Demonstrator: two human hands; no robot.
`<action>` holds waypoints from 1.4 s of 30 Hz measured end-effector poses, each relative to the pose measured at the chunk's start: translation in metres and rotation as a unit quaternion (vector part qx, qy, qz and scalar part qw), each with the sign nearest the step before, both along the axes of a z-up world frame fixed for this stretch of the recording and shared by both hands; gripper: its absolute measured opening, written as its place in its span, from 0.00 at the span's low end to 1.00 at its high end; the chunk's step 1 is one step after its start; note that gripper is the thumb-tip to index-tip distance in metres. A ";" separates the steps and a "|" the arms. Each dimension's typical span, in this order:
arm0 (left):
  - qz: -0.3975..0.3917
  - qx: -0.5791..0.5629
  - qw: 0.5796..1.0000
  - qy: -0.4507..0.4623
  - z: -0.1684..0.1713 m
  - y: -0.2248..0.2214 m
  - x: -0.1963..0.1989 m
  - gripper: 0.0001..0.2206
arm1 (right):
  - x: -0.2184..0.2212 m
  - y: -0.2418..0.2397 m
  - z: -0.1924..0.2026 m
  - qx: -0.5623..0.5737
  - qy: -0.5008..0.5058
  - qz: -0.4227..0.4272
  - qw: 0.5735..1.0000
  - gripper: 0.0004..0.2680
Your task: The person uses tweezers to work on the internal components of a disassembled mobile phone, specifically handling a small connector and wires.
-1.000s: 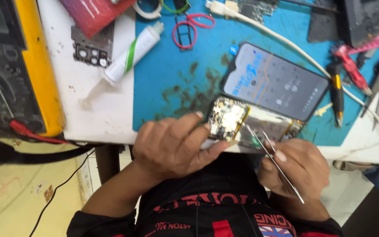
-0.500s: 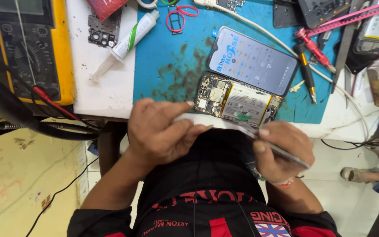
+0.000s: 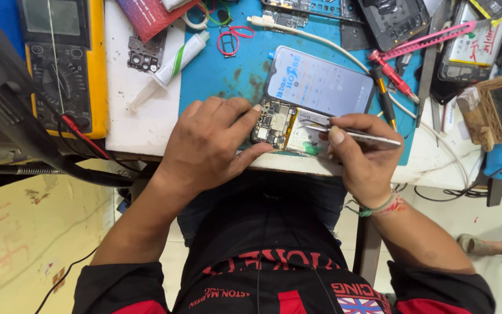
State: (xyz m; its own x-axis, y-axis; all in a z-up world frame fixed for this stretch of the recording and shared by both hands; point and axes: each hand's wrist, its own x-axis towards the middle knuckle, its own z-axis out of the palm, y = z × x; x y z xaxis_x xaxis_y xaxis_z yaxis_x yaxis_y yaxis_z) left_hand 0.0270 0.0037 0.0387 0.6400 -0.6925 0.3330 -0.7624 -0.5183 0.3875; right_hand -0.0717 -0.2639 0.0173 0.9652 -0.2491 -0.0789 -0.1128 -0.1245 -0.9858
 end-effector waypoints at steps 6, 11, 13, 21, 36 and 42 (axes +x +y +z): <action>0.010 -0.006 1.000 -0.001 0.004 -0.002 -0.003 0.23 | 0.013 0.003 0.002 0.032 -0.031 0.011 0.999 0.06; -0.003 0.022 0.990 0.136 0.029 -0.002 0.022 0.16 | 0.026 -0.002 0.019 0.090 0.025 0.083 0.992 0.06; -0.009 0.092 0.982 0.166 0.044 -0.002 0.047 0.15 | 0.032 -0.001 0.028 0.068 0.042 0.153 0.985 0.07; -0.030 0.321 0.848 0.420 0.070 -0.046 0.122 0.13 | 0.078 -0.004 0.036 -0.082 0.014 0.263 0.961 0.06; -0.072 0.239 0.883 0.398 0.048 -0.039 0.127 0.11 | 0.079 0.004 0.030 -0.192 -0.172 0.318 0.912 0.06; -0.086 0.232 0.892 0.378 0.046 -0.038 0.129 0.13 | 0.084 0.002 0.028 -0.189 -0.166 0.330 0.910 0.06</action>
